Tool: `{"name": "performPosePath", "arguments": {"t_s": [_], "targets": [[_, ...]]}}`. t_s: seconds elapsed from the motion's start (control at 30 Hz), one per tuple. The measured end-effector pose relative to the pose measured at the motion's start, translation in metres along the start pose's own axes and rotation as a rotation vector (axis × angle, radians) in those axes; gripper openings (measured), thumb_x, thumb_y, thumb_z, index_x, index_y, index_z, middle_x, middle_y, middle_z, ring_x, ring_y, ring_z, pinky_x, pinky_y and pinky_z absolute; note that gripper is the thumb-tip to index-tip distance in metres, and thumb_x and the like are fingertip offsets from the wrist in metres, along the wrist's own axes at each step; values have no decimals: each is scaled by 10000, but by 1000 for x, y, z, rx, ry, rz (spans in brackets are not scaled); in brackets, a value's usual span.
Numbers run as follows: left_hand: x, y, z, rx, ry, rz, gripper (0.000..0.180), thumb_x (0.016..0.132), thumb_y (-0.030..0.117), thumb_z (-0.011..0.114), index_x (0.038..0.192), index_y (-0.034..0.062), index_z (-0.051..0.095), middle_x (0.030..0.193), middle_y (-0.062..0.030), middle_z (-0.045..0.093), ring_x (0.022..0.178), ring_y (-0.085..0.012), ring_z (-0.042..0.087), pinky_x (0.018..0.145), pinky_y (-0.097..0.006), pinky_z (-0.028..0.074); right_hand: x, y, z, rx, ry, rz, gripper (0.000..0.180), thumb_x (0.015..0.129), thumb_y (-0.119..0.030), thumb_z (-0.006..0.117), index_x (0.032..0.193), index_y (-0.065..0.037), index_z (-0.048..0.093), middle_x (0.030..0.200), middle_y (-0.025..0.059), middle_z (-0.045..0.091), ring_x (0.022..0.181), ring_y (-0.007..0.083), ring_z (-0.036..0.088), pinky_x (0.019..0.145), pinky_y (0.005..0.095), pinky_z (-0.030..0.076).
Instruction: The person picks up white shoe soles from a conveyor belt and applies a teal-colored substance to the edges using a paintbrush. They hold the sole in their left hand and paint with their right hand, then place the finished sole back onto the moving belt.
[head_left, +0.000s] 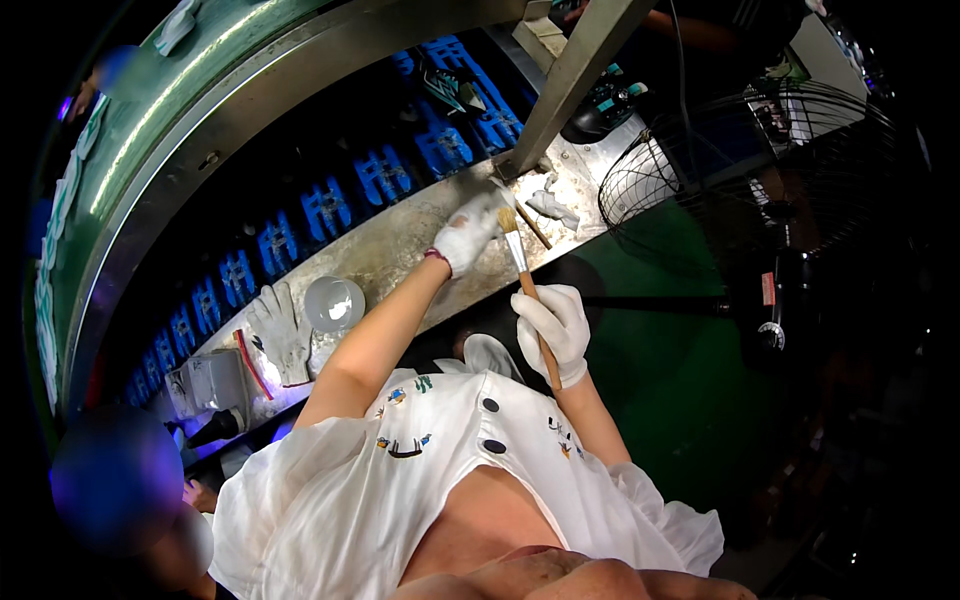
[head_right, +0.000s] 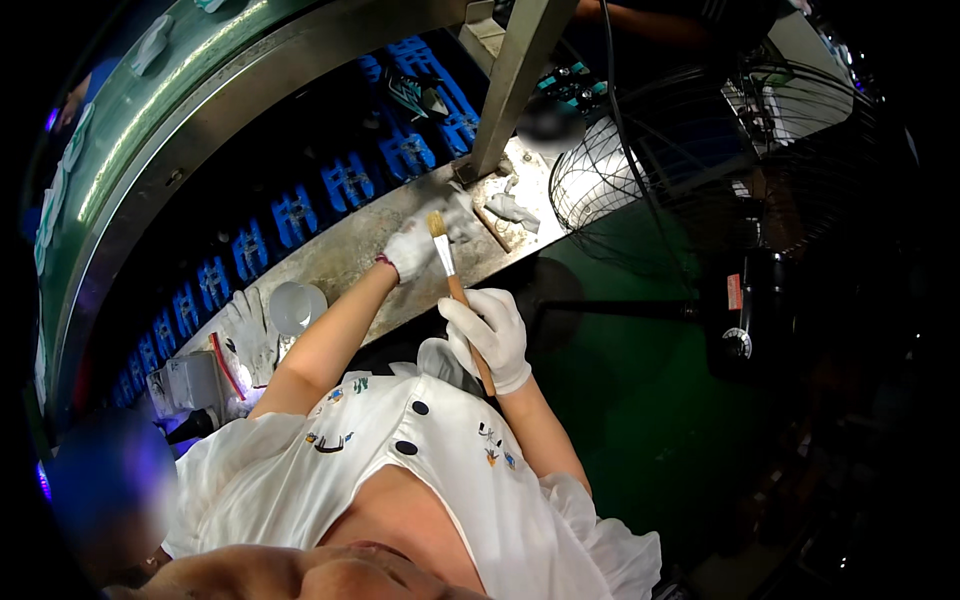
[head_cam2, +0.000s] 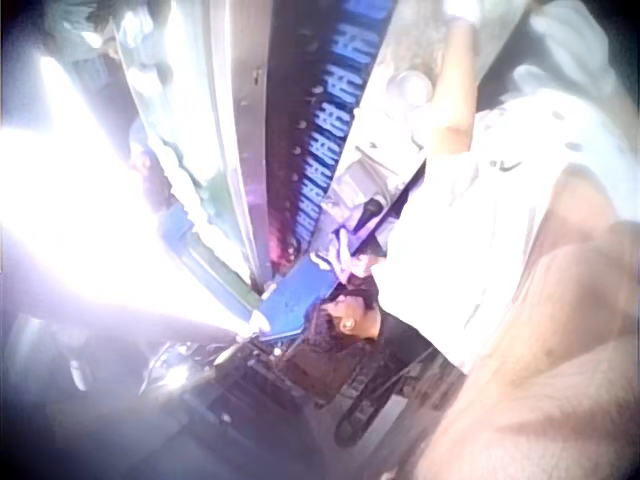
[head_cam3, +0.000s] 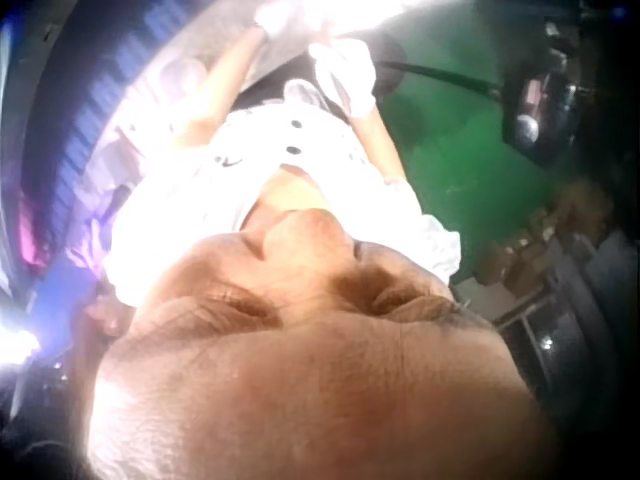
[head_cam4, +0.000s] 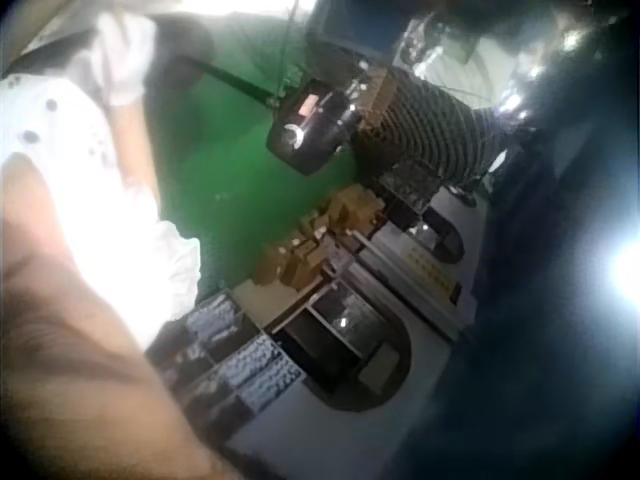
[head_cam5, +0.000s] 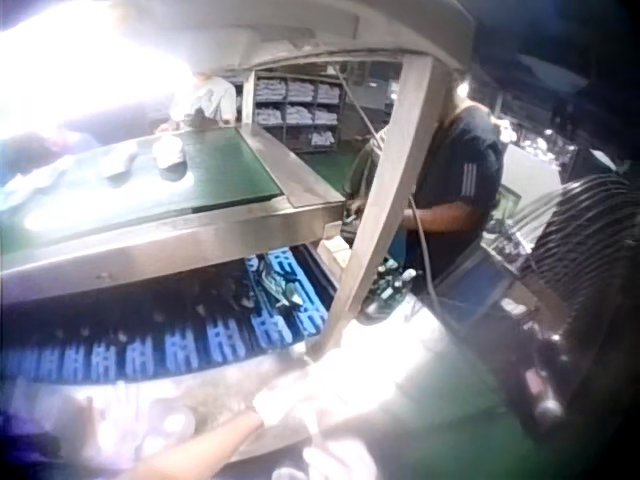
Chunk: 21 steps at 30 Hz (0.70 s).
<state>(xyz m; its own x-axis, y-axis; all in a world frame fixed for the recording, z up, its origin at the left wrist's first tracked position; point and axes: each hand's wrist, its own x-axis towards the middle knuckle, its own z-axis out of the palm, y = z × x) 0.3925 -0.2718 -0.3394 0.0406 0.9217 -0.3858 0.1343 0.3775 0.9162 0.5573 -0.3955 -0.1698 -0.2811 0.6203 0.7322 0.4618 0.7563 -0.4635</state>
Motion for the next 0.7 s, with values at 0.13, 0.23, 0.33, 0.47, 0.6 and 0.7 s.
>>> {"name": "performPosePath", "arguments": {"t_s": [0.13,0.23,0.33,0.47,0.6,0.7], "targets": [[-43,72,0,668,-169,438,506,893,386,439,1247,25,417,1196,-263,468,1113,-396,446,946,-399,373,-4,10,-2,-53,30,90,330,638,30,630,958,-56,635,883,106,584,756,285,547,677,347,470],[-67,97,-17,740,21,405,566,890,400,450,1279,-5,382,1208,-255,489,1118,-390,474,948,-381,386,-5,10,4,-61,33,109,274,693,16,615,963,-30,629,884,133,588,753,297,548,678,358,467],[-88,121,-47,789,39,340,392,861,365,506,1093,58,578,993,-201,609,969,-372,557,852,-404,437,-7,10,12,-32,38,136,234,717,-3,600,950,-10,626,873,147,581,752,307,545,673,364,464],[-112,115,-79,922,210,738,325,769,242,616,1065,107,601,1003,-128,602,948,-301,569,881,-422,427,4,7,24,27,29,103,228,722,-5,597,948,-11,621,856,151,573,750,311,543,668,367,463],[-134,155,-125,683,107,1238,365,757,186,600,1103,81,544,1032,-90,562,991,-270,533,984,-428,354,12,8,33,0,45,88,251,702,32,613,948,-18,604,829,143,573,730,310,546,656,367,463],[-155,244,-207,1035,431,1335,286,736,130,561,1017,82,594,990,-111,585,965,-307,536,866,-429,413,15,2,43,-8,63,91,279,678,68,631,939,-26,595,800,132,570,700,307,549,639,364,464]]}}
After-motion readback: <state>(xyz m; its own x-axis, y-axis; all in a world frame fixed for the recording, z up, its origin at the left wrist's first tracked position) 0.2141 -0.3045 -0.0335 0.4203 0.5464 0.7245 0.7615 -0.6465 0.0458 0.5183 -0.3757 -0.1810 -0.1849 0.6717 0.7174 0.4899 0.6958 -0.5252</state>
